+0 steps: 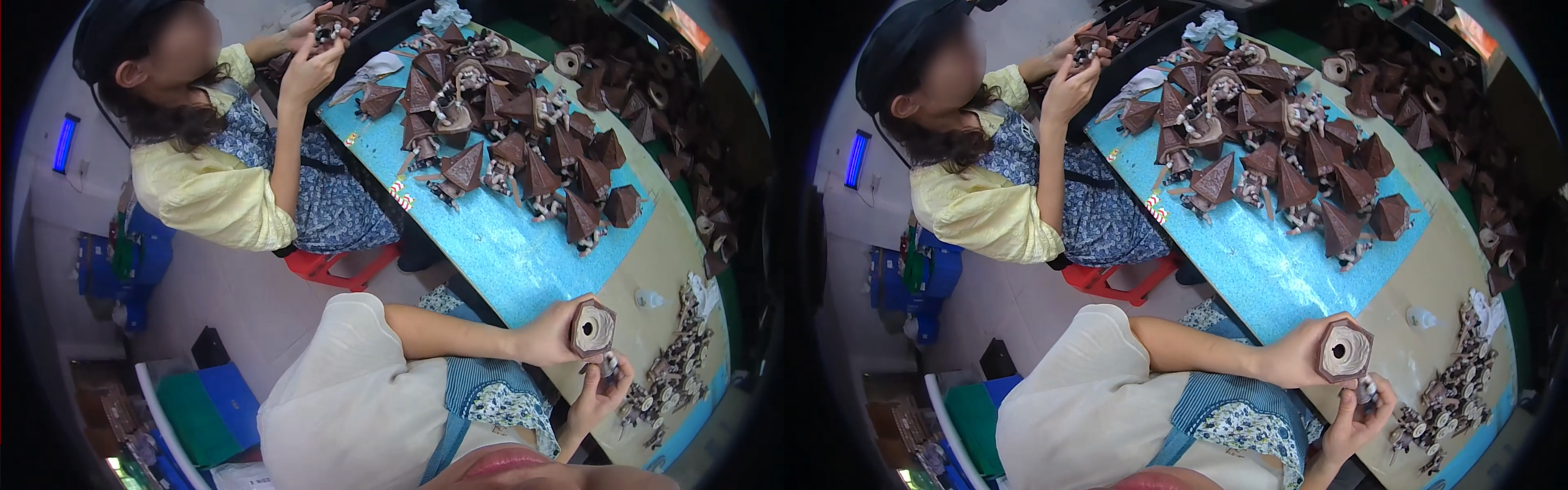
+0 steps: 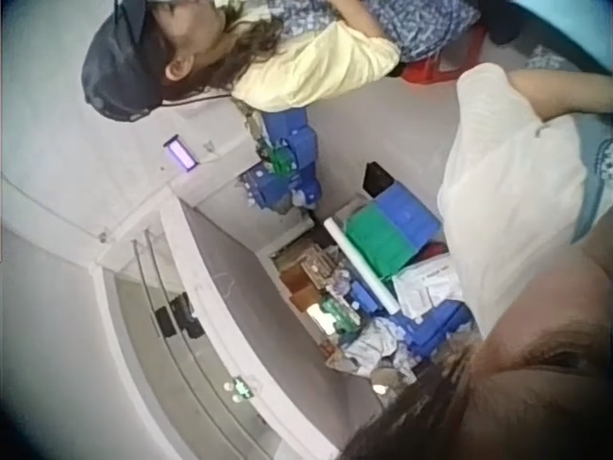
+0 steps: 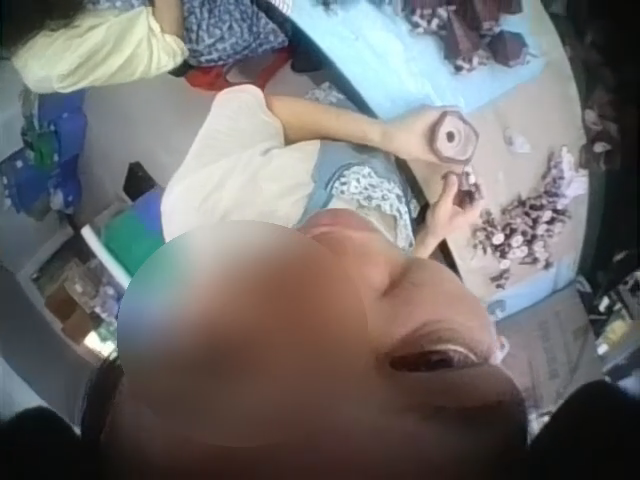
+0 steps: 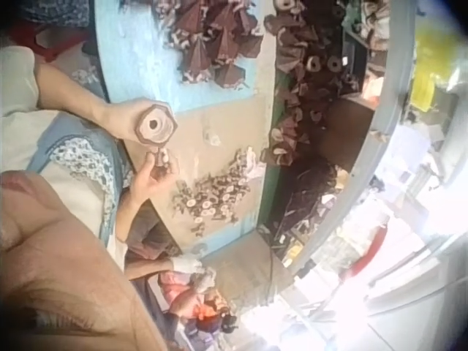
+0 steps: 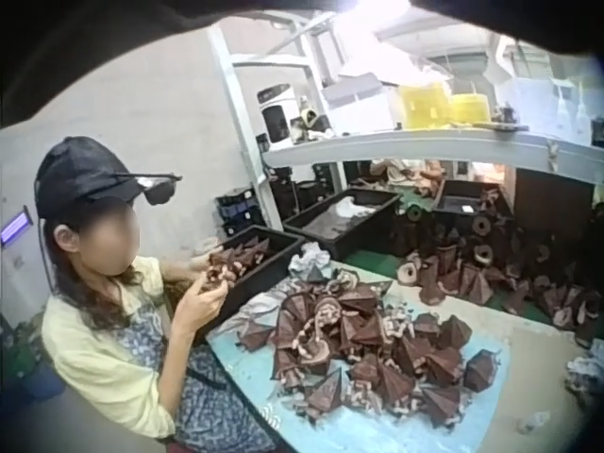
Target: The person assembles figurines by applying glue from a bottle into the base pieces and inserting character components into the bases by hand.
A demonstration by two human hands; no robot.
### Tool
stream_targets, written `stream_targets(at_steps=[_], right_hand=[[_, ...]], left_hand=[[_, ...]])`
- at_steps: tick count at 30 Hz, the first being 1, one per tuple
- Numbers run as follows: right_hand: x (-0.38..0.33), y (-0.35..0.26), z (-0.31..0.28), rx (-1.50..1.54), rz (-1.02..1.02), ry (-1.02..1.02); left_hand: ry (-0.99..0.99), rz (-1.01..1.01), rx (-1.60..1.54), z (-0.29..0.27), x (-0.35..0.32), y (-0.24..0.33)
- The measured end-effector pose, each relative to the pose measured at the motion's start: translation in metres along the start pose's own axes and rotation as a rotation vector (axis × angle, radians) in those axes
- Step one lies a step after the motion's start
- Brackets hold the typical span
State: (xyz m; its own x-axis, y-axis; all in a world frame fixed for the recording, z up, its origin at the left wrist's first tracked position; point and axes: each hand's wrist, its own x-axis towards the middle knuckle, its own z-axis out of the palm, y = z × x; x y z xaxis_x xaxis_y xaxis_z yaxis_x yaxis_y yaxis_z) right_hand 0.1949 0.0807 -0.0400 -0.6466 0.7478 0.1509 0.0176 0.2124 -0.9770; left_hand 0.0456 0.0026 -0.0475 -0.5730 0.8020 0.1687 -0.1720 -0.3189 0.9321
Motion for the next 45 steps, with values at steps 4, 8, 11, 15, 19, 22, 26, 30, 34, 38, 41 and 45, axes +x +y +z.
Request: stream_targets(at_steps=[4,8,11,15,19,22,26,30,34,38,41,45], right_hand=[[-0.001,0.002,-0.004,-0.136,-0.166,0.003],[0.003,-0.003,-0.004,0.15,-0.012,-0.041],[0.005,0.001,-0.006,0.323,0.084,-0.081],[0.008,-0.002,-0.003,0.398,0.182,-0.099],[0.009,-0.002,0.001,0.399,0.206,-0.115],[0.008,-0.005,0.005,0.405,0.198,-0.112],[0.004,-0.003,0.002,0.399,0.211,-0.117],[-0.002,0.0,-0.002,0.378,0.189,-0.106],[-0.005,0.002,-0.011,0.403,0.203,-0.072],[-0.009,0.008,-0.017,0.429,0.201,-0.039],[-0.01,0.01,-0.02,0.435,0.197,-0.027],[-0.013,0.011,-0.023,0.431,0.184,-0.016]], left_hand=[[-0.013,-0.015,-0.026,-0.001,-0.002,-0.001],[-0.017,0.068,-0.02,-0.004,-0.005,0.0],[-0.008,0.09,-0.034,-0.004,-0.005,-0.002],[0.022,0.048,-0.067,-0.006,-0.005,-0.002],[0.018,0.054,-0.044,-0.009,-0.006,0.003],[0.005,0.043,-0.066,-0.009,-0.007,0.002],[-0.011,0.029,-0.037,-0.008,-0.008,0.002],[-0.041,0.018,-0.025,-0.001,-0.009,-0.001],[-0.033,0.009,-0.089,0.008,-0.01,-0.006],[-0.089,-0.001,0.002,0.013,-0.01,-0.006],[-0.109,-0.003,0.032,0.016,-0.008,-0.007],[-0.129,-0.03,0.034,0.02,-0.007,-0.005]])
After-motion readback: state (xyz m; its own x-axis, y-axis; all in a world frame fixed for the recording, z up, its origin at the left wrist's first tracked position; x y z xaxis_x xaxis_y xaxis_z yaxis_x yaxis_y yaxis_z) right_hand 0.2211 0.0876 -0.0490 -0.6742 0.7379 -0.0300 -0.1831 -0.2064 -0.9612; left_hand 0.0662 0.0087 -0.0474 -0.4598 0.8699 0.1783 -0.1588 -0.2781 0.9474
